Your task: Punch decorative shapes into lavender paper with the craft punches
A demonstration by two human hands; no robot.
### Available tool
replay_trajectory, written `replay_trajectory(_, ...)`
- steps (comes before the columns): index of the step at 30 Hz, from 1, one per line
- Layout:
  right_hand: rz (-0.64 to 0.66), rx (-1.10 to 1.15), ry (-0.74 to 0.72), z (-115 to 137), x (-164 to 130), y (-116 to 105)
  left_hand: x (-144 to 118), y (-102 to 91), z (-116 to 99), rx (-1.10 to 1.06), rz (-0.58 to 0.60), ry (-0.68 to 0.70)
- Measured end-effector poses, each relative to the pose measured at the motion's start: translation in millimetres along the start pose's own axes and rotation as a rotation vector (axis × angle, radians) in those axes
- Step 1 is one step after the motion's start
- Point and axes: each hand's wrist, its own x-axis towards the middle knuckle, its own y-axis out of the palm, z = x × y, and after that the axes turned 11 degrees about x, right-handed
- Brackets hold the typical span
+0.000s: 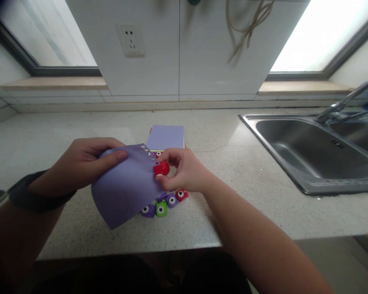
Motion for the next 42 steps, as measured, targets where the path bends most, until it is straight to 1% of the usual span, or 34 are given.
replay_trajectory(3,0.006,0.013,-0.02,-1.3,0.1,-0.4,-0.8,0.2,0.5,-0.002,-0.003,-0.012)
replay_trajectory(8,0.008,0.023,-0.039,-1.3,-0.6,-0.6,-1.0,-0.3,-0.9,-0.022,-0.013,0.007)
replay_trajectory(14,0.036,0.018,-0.064,1.1,-0.9,-0.2,-0.4,-0.9,-2.5,-0.022,-0.006,0.012)
replay_trajectory(23,0.081,0.052,-0.09,-2.9,-2.3,-1.0,-0.6,-1.3,-3.2,-0.009,0.0,0.026)
replay_trajectory(30,0.105,0.072,-0.163,-4.6,0.7,-2.0,-1.8,-3.5,-4.2,0.017,-0.004,0.05)
replay_trajectory(35,0.132,0.063,-0.167,-2.3,1.3,-4.4,-1.8,-3.6,-3.3,0.046,0.002,0.087)
replay_trajectory(42,0.148,0.047,-0.14,-5.1,-0.2,-5.6,-2.1,-5.0,-4.7,0.039,-0.02,0.079)
